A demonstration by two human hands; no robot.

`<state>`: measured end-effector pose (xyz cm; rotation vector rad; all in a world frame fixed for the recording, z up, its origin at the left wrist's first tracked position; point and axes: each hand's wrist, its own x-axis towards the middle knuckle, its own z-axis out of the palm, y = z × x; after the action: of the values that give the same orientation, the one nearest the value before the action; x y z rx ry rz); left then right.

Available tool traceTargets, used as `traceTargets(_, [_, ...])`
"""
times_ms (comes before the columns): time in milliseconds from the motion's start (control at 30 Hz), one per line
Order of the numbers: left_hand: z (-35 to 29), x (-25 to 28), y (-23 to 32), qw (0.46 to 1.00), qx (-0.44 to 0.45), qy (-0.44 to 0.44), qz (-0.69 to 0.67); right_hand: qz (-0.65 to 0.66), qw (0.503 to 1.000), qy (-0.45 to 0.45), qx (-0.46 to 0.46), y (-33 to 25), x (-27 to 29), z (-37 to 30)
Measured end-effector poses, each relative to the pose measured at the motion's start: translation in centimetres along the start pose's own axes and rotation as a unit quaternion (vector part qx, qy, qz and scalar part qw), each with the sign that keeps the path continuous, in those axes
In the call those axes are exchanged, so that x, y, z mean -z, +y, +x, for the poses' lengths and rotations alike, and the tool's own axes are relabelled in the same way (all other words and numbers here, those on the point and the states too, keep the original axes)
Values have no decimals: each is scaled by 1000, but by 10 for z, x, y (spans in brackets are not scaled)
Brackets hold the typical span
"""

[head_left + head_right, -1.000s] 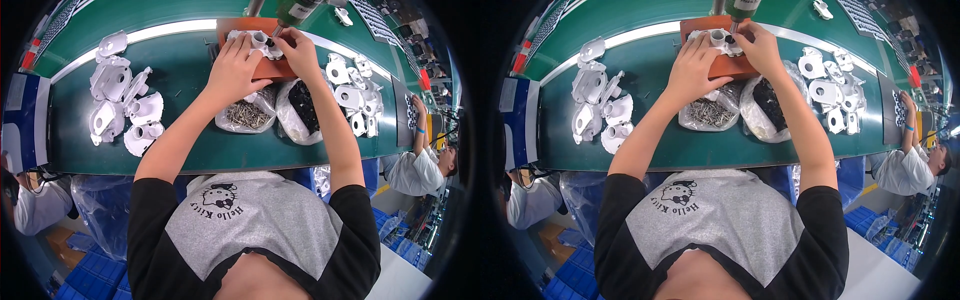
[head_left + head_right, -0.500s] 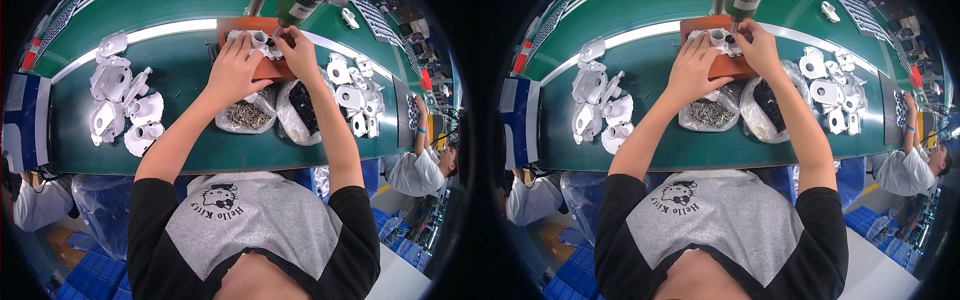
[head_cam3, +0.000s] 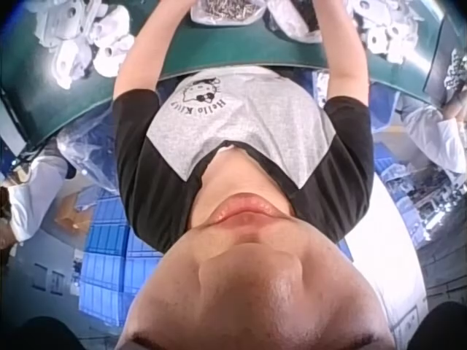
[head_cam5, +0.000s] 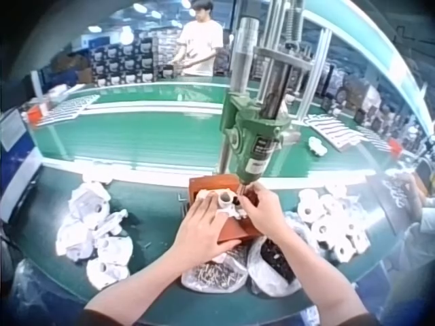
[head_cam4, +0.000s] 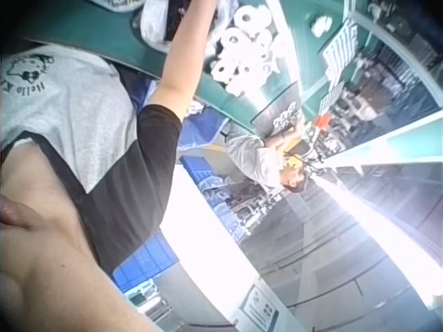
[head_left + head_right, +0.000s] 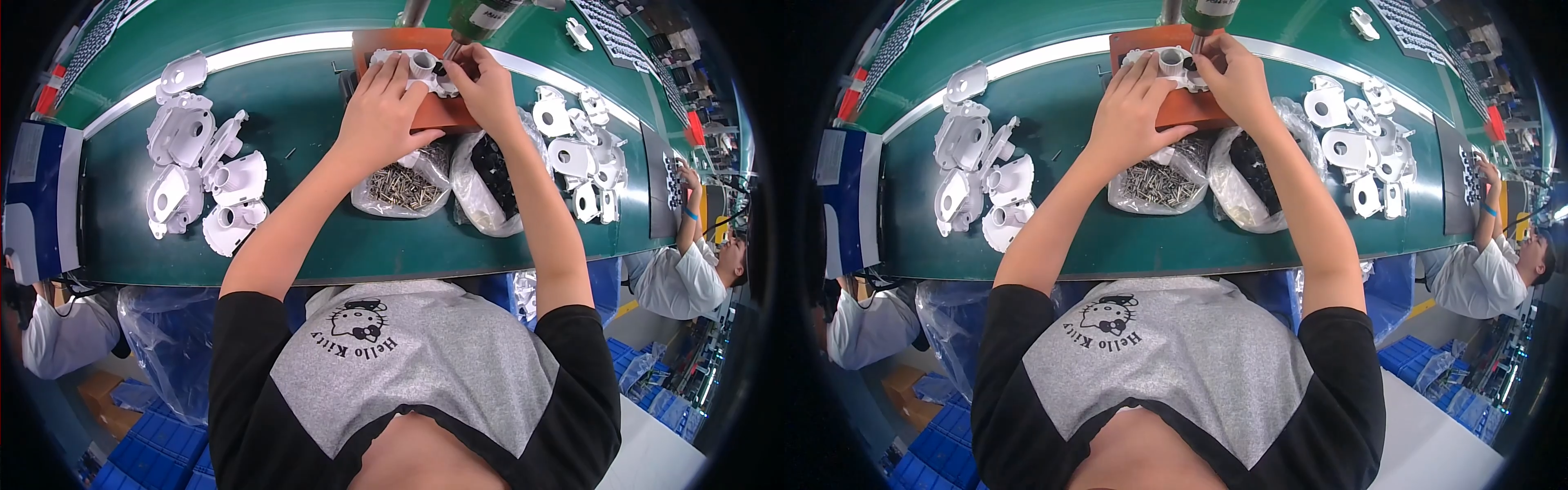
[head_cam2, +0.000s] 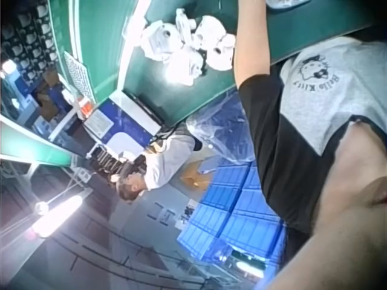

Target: Assembling plastic components using a press machine at an electronics factory.

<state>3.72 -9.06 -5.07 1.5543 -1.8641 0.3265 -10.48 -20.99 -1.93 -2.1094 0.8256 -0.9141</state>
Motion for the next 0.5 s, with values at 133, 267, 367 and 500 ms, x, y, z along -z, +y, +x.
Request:
traceTargets(133, [0, 0, 0, 1000, -1, 2, -3, -7, 1000, 0, -2, 0, 0, -1])
traceTargets(267, [0, 0, 0, 1000, 0, 1, -4, 2, 1000, -10, -8, 1, 0, 0])
traceTargets(367, [0, -1, 0, 1000, 2, 0, -3, 4, 1000, -8, -1, 3, -1, 0])
traceTargets(500, [0, 0, 0, 1000, 1, 0, -3, 2, 1000, -4, 5, 3, -1, 0])
